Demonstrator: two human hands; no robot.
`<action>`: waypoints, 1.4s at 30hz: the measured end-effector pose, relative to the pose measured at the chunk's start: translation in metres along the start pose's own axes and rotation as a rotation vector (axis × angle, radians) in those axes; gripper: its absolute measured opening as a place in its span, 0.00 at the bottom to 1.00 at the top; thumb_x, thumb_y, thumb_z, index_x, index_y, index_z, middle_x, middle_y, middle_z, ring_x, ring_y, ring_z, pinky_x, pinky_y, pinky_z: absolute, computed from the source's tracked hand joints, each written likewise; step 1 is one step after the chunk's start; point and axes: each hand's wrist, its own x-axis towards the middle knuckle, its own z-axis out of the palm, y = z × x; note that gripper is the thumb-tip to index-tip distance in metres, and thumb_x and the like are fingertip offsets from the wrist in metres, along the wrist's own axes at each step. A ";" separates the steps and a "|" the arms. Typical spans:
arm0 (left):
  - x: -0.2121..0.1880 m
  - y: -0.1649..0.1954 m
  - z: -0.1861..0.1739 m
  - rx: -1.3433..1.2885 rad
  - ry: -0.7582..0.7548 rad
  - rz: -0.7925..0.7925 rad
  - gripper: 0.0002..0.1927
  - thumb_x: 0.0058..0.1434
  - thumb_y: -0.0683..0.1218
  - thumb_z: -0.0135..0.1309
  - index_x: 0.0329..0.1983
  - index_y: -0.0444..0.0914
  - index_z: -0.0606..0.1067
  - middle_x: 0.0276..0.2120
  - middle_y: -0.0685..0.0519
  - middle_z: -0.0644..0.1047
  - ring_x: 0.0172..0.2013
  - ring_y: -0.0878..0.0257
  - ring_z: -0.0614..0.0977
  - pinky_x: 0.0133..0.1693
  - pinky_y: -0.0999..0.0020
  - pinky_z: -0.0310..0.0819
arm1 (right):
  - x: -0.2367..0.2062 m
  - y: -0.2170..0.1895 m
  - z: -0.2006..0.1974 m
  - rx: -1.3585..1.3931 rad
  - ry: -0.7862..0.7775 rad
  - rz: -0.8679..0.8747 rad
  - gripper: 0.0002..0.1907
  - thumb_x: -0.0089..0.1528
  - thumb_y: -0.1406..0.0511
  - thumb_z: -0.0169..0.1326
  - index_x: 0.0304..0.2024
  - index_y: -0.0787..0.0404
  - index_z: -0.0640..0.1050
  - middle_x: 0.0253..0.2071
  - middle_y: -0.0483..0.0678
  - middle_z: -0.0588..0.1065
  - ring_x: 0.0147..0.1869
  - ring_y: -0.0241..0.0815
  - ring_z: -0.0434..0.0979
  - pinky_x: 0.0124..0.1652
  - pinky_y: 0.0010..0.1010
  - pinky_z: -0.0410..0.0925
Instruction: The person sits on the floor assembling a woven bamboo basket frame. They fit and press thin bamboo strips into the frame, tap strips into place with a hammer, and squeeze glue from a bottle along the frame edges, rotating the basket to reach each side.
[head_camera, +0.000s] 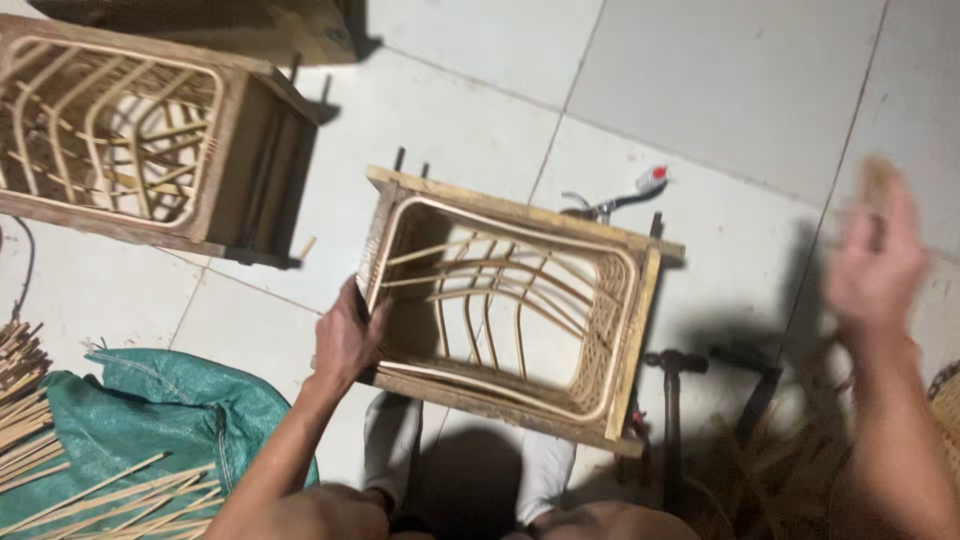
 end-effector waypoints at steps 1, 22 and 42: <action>-0.004 0.001 -0.004 -0.015 -0.024 -0.005 0.35 0.60 0.55 0.60 0.65 0.31 0.68 0.39 0.33 0.81 0.38 0.36 0.83 0.41 0.47 0.77 | 0.006 -0.039 0.005 0.194 -0.065 0.077 0.26 0.75 0.64 0.45 0.76 0.54 0.63 0.41 0.56 0.77 0.31 0.42 0.75 0.27 0.32 0.72; -0.036 -0.015 0.027 -0.221 0.182 0.180 0.26 0.74 0.43 0.61 0.69 0.24 0.70 0.50 0.39 0.82 0.48 0.61 0.84 0.50 0.65 0.79 | -0.102 -0.248 0.227 0.855 -0.985 -0.850 0.15 0.72 0.64 0.55 0.59 0.63 0.78 0.56 0.57 0.80 0.54 0.48 0.85 0.54 0.35 0.78; -0.050 -0.022 0.024 0.016 0.143 0.198 0.26 0.74 0.42 0.65 0.70 0.28 0.70 0.33 0.46 0.72 0.33 0.55 0.72 0.41 0.56 0.68 | -0.110 -0.250 0.235 0.810 -1.192 -0.712 0.16 0.70 0.64 0.54 0.60 0.62 0.78 0.49 0.54 0.83 0.45 0.43 0.86 0.46 0.34 0.76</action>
